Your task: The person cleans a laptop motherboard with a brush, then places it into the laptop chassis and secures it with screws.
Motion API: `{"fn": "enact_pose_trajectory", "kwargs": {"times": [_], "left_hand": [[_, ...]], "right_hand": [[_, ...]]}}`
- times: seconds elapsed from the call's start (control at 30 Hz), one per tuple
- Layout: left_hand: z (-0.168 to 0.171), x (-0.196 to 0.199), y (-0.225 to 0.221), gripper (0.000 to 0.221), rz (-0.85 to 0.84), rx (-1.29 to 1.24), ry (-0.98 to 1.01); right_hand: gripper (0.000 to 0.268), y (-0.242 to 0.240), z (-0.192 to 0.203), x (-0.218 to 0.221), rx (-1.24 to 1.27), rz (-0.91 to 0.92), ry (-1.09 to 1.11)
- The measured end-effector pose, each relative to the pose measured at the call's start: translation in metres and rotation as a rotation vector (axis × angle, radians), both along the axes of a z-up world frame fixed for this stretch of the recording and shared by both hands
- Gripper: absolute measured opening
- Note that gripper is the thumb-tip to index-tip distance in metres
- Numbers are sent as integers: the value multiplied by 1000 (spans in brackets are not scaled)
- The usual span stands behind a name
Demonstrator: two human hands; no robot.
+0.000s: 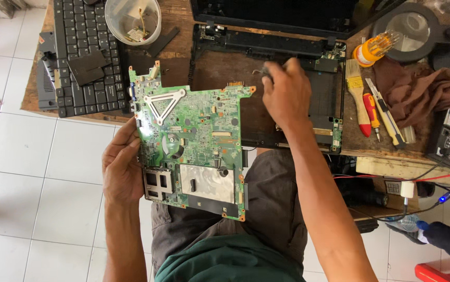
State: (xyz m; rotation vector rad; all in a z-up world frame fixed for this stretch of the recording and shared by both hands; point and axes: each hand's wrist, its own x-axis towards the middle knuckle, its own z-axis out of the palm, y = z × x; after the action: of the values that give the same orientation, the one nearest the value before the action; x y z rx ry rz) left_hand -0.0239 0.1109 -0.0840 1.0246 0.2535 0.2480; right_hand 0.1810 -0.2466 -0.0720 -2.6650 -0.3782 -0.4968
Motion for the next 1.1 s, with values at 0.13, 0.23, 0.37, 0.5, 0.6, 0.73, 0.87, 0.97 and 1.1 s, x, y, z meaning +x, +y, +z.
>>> {"fn": "enact_pose_trajectory", "kwargs": {"times": [0.13,0.23,0.37,0.5,0.6,0.73,0.87,0.97,1.1], "left_hand": [[-9,-1,0,58,-5,4,-6],[13,2,-12,58,-10,-5,-13],[4,0,-5,58,3,-22,-7],[10,1,-3,58,10,-32,-14],[10,3,-8,58,10,-31,-10],[1,8,-14,58,0,-34,-12],[2,7,-14,57,-8,-16,-12],[6,8,-15,58,-11,-21,-18],[5,9,-11,58,-12,-6,-25]], "right_hand": [[9,10,-3,1,-109,45,-51],[9,10,-6,-1,-22,78,-37],[11,-31,0,4,121,62,-56],[5,-86,-5,5,246,28,-140],[5,-108,-11,2,337,-12,-162],[9,-90,2,-10,495,-37,-89],[15,-60,13,-13,396,69,-47],[25,-33,4,-4,170,179,-151],[27,6,-8,3,-12,139,-32]]}}
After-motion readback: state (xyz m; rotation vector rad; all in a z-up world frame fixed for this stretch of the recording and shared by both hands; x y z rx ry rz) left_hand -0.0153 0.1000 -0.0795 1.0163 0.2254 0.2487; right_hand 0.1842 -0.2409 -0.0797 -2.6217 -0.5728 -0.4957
